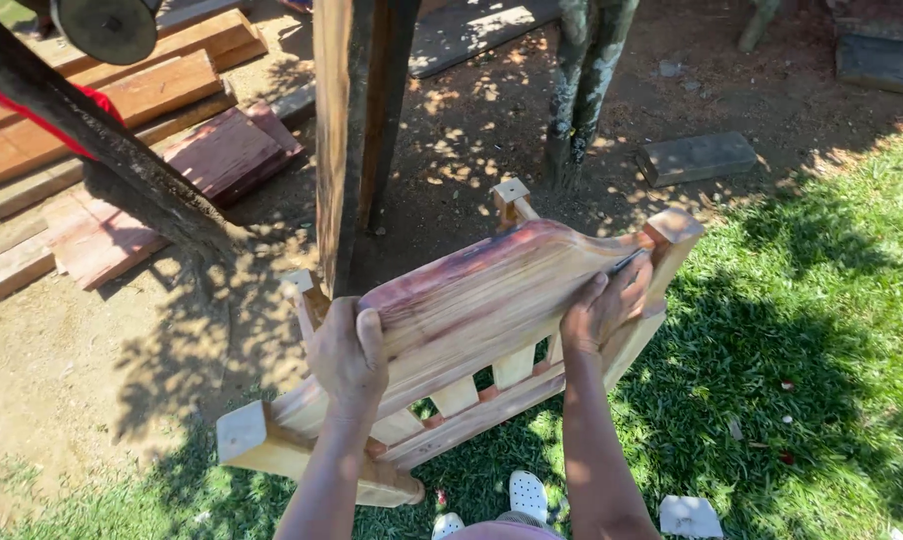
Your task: Sand ing a wood en chair b ackrest wi th sandpa per.
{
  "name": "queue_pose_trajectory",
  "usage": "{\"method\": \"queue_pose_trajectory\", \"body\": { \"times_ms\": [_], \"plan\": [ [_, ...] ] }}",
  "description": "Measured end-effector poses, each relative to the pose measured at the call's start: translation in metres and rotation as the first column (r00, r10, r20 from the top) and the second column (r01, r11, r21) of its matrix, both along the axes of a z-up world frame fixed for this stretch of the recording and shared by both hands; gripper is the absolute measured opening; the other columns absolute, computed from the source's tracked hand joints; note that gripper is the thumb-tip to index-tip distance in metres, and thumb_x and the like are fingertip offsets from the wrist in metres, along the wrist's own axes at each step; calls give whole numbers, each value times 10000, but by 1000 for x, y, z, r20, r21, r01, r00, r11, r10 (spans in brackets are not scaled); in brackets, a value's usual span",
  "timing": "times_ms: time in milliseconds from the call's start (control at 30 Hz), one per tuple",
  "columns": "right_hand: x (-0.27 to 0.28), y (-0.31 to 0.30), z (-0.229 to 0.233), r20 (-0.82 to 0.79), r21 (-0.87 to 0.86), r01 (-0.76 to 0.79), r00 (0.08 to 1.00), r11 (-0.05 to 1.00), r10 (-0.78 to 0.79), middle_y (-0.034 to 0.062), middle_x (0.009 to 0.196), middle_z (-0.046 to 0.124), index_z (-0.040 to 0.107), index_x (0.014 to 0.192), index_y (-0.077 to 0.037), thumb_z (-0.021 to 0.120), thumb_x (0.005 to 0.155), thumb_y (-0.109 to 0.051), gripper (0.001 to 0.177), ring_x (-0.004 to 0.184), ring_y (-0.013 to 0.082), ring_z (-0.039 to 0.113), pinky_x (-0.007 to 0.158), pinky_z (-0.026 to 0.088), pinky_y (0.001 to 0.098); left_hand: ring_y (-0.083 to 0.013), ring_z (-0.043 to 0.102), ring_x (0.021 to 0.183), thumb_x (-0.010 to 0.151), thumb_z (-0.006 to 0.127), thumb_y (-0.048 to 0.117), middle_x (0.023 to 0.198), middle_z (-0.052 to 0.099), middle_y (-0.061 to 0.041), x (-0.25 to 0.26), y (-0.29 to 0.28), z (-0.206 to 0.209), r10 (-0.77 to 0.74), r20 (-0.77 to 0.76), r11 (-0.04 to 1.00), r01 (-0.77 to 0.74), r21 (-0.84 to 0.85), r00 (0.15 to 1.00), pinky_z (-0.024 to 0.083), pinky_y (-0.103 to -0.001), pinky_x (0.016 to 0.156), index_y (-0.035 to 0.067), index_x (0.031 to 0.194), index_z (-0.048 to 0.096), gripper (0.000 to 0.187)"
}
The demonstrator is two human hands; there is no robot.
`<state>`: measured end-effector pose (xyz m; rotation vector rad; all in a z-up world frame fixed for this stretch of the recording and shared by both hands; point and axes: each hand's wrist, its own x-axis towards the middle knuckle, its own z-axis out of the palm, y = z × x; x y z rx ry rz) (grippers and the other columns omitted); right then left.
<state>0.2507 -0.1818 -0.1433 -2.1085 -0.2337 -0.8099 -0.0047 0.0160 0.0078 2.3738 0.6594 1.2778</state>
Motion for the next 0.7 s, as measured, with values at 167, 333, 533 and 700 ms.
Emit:
{"method": "queue_pose_trajectory", "body": {
  "times_ms": [167, 333, 533, 700],
  "plan": [
    [-42, 40, 10, -29, 363, -148, 985, 920, 171, 268, 1730, 126, 91, 1660, 7, 277, 1112, -620, 853, 1613, 416, 132, 1311, 119, 510, -347, 641, 765, 1080, 426, 441, 821, 626, -130, -9, 4, -1, -31, -39, 997, 28, -76, 999, 481, -460, 703, 61, 975, 605, 433],
    [-144, 69, 1, -94, 272, -264, 950, 925, 299, 252, 1745, 47, 54, 1657, 27, 251, 1083, -592, 867, 1635, 404, 25, 1315, 31, 519, -338, 652, 780, 1088, 457, 418, 833, 622, -133, -13, 9, 2, -96, -16, 994, 95, -58, 995, 491, -447, 696, 57, 1012, 597, 395],
    [-192, 73, 6, 5, 131, -509, 858, 851, 513, 270, 1744, 13, 72, 1654, 24, 293, 1137, -454, 738, 1645, 416, 1, 1333, 32, 526, -337, 655, 776, 1076, 477, 403, 840, 630, -140, -21, 12, 4, -167, -57, 984, 163, -73, 984, 495, -464, 707, 46, 1037, 595, 378],
    [-86, 50, 8, -68, 355, -254, 953, 900, 295, 245, 1752, 44, 89, 1655, 50, 295, 1137, -434, 738, 1643, 391, 63, 1328, 75, 498, -371, 648, 845, 1102, 460, 388, 933, 654, -174, -22, 12, 2, -149, -28, 988, 147, -55, 989, 501, -467, 759, 35, 1093, 608, 383]
  ]
}}
